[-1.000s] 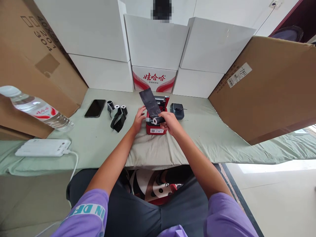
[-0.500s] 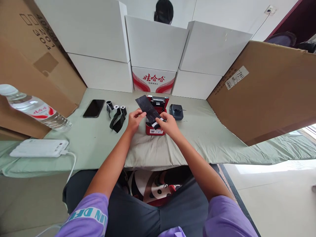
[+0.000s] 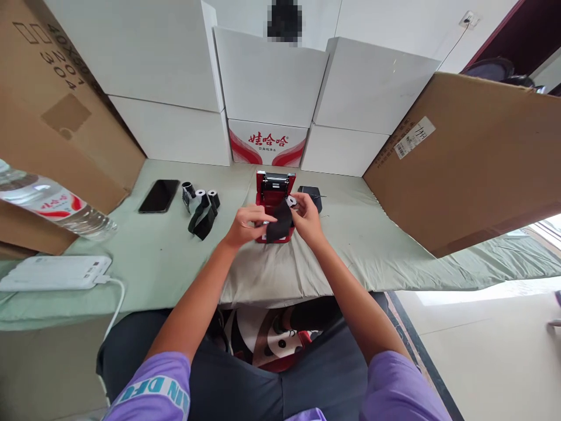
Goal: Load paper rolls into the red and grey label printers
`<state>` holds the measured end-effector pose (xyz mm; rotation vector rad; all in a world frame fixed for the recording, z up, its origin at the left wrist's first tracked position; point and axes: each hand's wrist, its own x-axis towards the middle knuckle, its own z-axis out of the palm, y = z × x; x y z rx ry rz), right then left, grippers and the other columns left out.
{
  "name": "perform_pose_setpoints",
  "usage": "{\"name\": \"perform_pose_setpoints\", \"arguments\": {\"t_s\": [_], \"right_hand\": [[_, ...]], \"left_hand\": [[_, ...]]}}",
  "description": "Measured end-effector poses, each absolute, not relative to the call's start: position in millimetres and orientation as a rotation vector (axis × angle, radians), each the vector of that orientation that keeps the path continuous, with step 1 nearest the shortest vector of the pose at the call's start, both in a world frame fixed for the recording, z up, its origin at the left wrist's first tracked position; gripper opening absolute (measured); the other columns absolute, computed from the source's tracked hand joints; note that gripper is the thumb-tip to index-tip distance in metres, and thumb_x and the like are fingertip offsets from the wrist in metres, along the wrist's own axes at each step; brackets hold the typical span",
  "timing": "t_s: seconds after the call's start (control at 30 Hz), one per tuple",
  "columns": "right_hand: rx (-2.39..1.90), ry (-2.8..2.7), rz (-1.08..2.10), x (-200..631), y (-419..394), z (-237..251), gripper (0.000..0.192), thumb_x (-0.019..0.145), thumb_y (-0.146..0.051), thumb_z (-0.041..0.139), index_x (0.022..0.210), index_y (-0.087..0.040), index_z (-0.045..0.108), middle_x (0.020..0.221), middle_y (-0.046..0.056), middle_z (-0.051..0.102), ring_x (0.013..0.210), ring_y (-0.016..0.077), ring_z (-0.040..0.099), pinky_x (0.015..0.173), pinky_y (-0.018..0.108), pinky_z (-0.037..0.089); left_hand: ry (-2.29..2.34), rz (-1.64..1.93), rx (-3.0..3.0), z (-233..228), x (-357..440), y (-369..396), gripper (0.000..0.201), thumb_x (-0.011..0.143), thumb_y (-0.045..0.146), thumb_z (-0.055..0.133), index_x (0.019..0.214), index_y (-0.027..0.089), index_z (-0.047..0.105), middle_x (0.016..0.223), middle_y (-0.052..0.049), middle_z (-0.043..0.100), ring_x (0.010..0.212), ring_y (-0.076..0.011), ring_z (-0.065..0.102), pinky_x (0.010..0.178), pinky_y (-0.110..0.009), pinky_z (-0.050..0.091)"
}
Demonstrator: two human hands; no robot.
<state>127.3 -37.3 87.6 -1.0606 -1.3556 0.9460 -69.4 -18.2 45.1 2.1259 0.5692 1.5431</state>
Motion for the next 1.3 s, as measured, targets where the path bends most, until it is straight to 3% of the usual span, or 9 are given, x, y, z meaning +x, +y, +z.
{"name": "perform_pose_setpoints", "arguments": {"t_s": [0.17,0.27,0.4,0.63,0.73,0.83,0.97,1.1,1.3], "right_hand": [[-1.013,-1.349,0.991,135,-39,86,0.067,0.060,-0.055,0.089,0.111,-0.029,0.056,0.120,0.007,0.069,0.108,0.0239,0.069,0.088,0.032,0.057],[-1.013,-1.308,1.083,137,-44,94,0.066,0.063,-0.062,0.083,0.113,-0.030,0.054,0.122,0.008,0.069,0.105,0.0256,0.072,0.080,0.034,0.059],[-0.933,-1.224,1.196,139,-47,101,0.057,0.066,-0.052,0.081,0.112,-0.030,0.055,0.119,0.005,0.071,0.103,0.0251,0.073,0.074,0.034,0.060],[-0.939,-1.218,1.267,138,-44,96,0.056,0.069,-0.045,0.084,0.118,-0.029,0.062,0.110,0.003,0.076,0.101,0.0217,0.074,0.091,0.037,0.060],[-0.968,-1.310,1.168,139,-37,98,0.055,0.069,-0.046,0.086,0.116,-0.028,0.065,0.114,0.005,0.076,0.107,0.0224,0.073,0.098,0.037,0.059],[-1.045,-1.540,0.936,141,-19,103,0.043,0.075,-0.042,0.082,0.112,-0.025,0.068,0.116,0.007,0.077,0.112,0.0230,0.071,0.105,0.039,0.055],[-1.203,-2.016,0.564,136,9,109,0.031,0.085,-0.019,0.067,0.116,-0.021,0.072,0.124,0.010,0.076,0.120,0.0267,0.069,0.112,0.044,0.049],[-1.298,-2.449,0.365,120,28,112,0.042,0.084,-0.002,0.060,0.122,-0.015,0.072,0.129,0.014,0.075,0.122,0.0287,0.069,0.110,0.042,0.049],[-1.375,-2.612,0.340,100,44,113,0.037,0.084,0.001,0.063,0.116,-0.014,0.075,0.122,0.016,0.077,0.113,0.0285,0.071,0.098,0.036,0.052]], "left_hand": [[0.487,1.568,2.691,50,-47,-31,0.021,0.099,0.030,0.060,0.096,0.025,0.080,0.067,0.000,0.066,0.062,-0.0127,0.057,0.066,-0.033,0.037],[0.471,1.572,2.825,50,-42,-34,0.021,0.101,0.029,0.058,0.100,0.024,0.078,0.067,0.000,0.066,0.061,-0.0126,0.055,0.064,-0.034,0.035],[0.502,1.606,2.857,52,-42,-39,0.019,0.102,0.029,0.057,0.099,0.027,0.076,0.062,0.002,0.060,0.058,-0.0121,0.051,0.060,-0.034,0.032],[0.527,1.765,2.938,54,-34,-48,0.020,0.100,0.025,0.058,0.092,0.027,0.076,0.060,0.002,0.059,0.057,-0.0126,0.047,0.059,-0.034,0.033],[0.554,1.669,2.915,53,-33,-47,0.023,0.102,0.028,0.055,0.092,0.028,0.077,0.063,0.001,0.061,0.058,-0.0133,0.048,0.059,-0.034,0.033],[0.558,1.585,2.897,52,-33,-46,0.027,0.103,0.030,0.053,0.089,0.027,0.076,0.063,-0.001,0.061,0.058,-0.0136,0.049,0.058,-0.035,0.035],[0.560,1.608,2.898,52,-33,-48,0.027,0.102,0.028,0.054,0.085,0.025,0.075,0.061,0.000,0.059,0.057,-0.0130,0.049,0.054,-0.033,0.034],[0.564,1.646,2.924,53,-33,-50,0.022,0.101,0.027,0.057,0.090,0.024,0.076,0.060,0.001,0.057,0.054,-0.0122,0.049,0.051,-0.032,0.033],[0.514,1.747,2.916,52,-33,-49,0.016,0.099,0.024,0.060,0.090,0.023,0.074,0.059,0.002,0.057,0.054,-0.0113,0.050,0.052,-0.030,0.033]]}}
